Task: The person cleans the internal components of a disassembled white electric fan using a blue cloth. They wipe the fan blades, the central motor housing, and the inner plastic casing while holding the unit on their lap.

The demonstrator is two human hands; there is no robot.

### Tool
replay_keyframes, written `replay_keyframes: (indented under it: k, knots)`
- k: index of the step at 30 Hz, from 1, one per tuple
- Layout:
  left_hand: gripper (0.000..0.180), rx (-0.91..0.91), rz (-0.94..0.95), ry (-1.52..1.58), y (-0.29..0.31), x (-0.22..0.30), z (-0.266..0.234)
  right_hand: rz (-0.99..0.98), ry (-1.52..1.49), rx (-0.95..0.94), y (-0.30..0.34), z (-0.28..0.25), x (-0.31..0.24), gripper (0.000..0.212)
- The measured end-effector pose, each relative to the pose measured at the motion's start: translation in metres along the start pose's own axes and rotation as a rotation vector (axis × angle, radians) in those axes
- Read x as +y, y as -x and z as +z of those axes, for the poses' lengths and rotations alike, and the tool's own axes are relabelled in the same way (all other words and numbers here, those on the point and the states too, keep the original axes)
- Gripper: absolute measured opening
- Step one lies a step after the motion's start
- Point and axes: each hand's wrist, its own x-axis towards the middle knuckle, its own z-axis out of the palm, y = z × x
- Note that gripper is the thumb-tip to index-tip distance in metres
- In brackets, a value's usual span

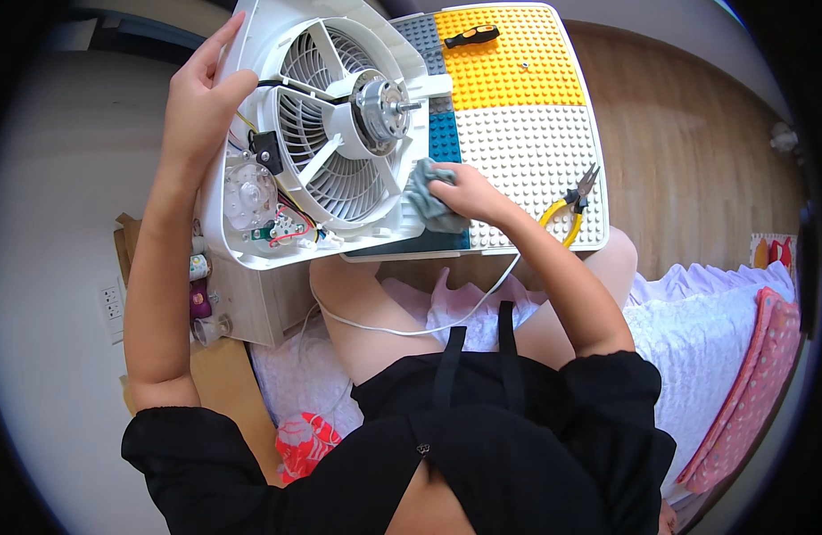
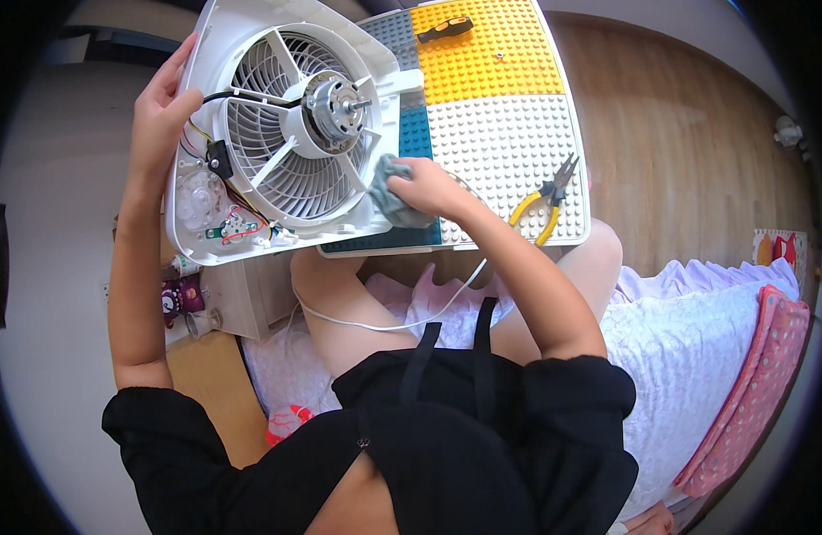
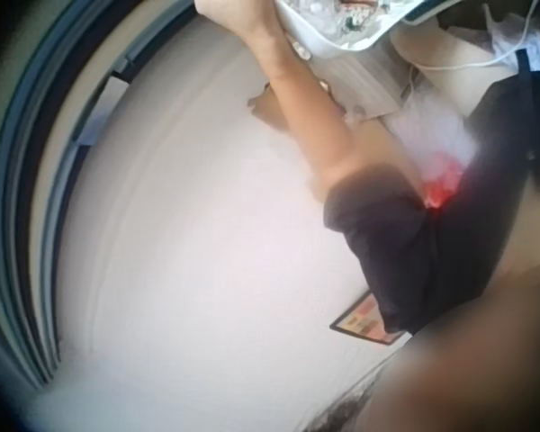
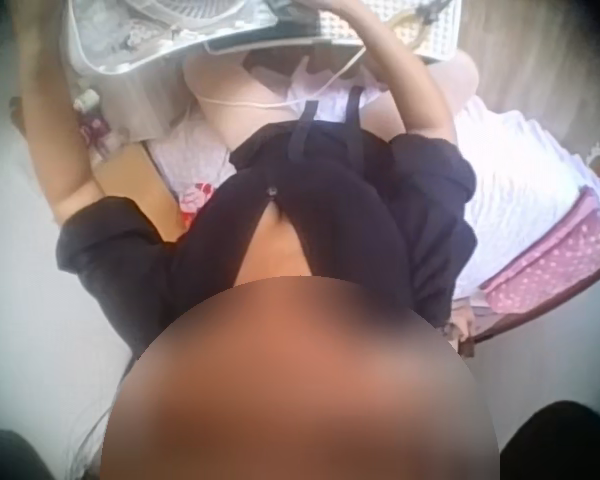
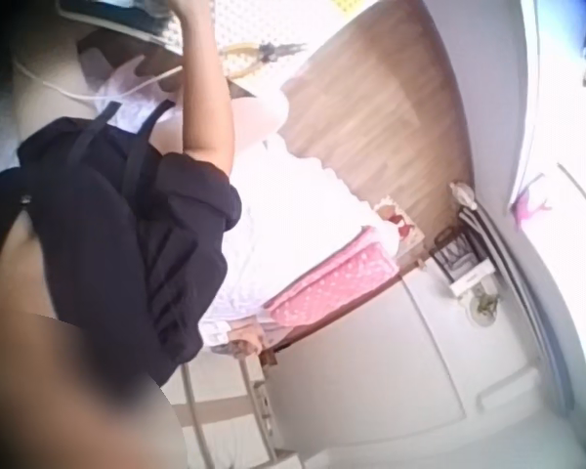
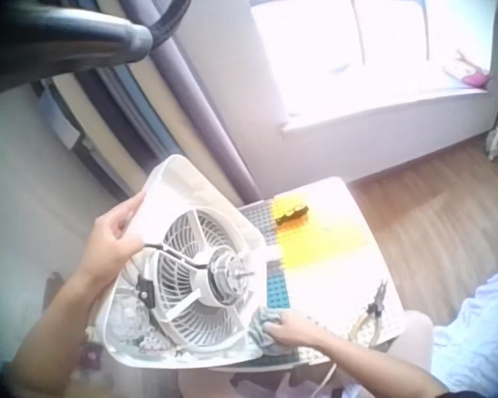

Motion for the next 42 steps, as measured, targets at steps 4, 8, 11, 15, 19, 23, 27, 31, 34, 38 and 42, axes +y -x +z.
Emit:
replay_keyframes:
  k: [4, 8, 11, 15, 19, 23, 27, 31, 34, 38, 42]
  knots:
    - [0.062, -0.009, 0.023, 0.055, -0.003, 0.002, 0.01, 0.064, 0.166, -0.249, -0.04, 0.017, 0.007, 0.053]
    - [0.062, -0.002, 0.004, 0.033, 0.002, 0.0, 0.013, 0.18, 0.06, -0.283, -0.042, 0.014, 0.008, 0.052]
    - [0.062, 0.022, -0.005, 0.011, 0.004, 0.0, 0.009, 0.381, -0.464, -0.182, -0.022, 0.003, 0.002, 0.029]
    - [0.063, 0.018, 0.0, 0.04, 0.006, 0.001, 0.009, 0.307, -1.161, -0.162, 0.014, 0.024, -0.02, 0.025]
    - [0.063, 0.008, 0.015, 0.045, 0.006, 0.007, 0.016, 0.302, -1.365, -0.198, -0.007, 0.061, -0.034, 0.027]
    - [0.063, 0.019, 0.019, 0.011, 0.006, 0.003, 0.014, 0.147, -1.571, -0.291, -0.024, 0.068, -0.04, 0.027]
    - [0.063, 0.009, 0.033, -0.016, 0.009, 0.008, 0.016, 0.075, -1.664, -0.44, -0.015, 0.07, -0.059, 0.028]
    - [0.063, 0.03, 0.073, 0.01, 0.01, 0.006, 0.018, 0.051, -1.404, -0.25, -0.004, 0.059, -0.084, 0.023]
    - [0.065, 0.011, 0.067, -0.073, 0.011, 0.014, 0.02, 0.071, -1.081, 0.008, 0.013, 0.058, -0.097, 0.022]
    - [0.066, 0.017, 0.072, -0.079, 0.01, 0.019, 0.028, -0.02, -0.841, 0.22, 0.014, 0.051, -0.067, 0.02]
    - [0.066, 0.034, 0.047, -0.07, 0.011, 0.014, 0.02, -0.341, -0.512, 0.441, 0.045, 0.02, -0.092, 0.021]
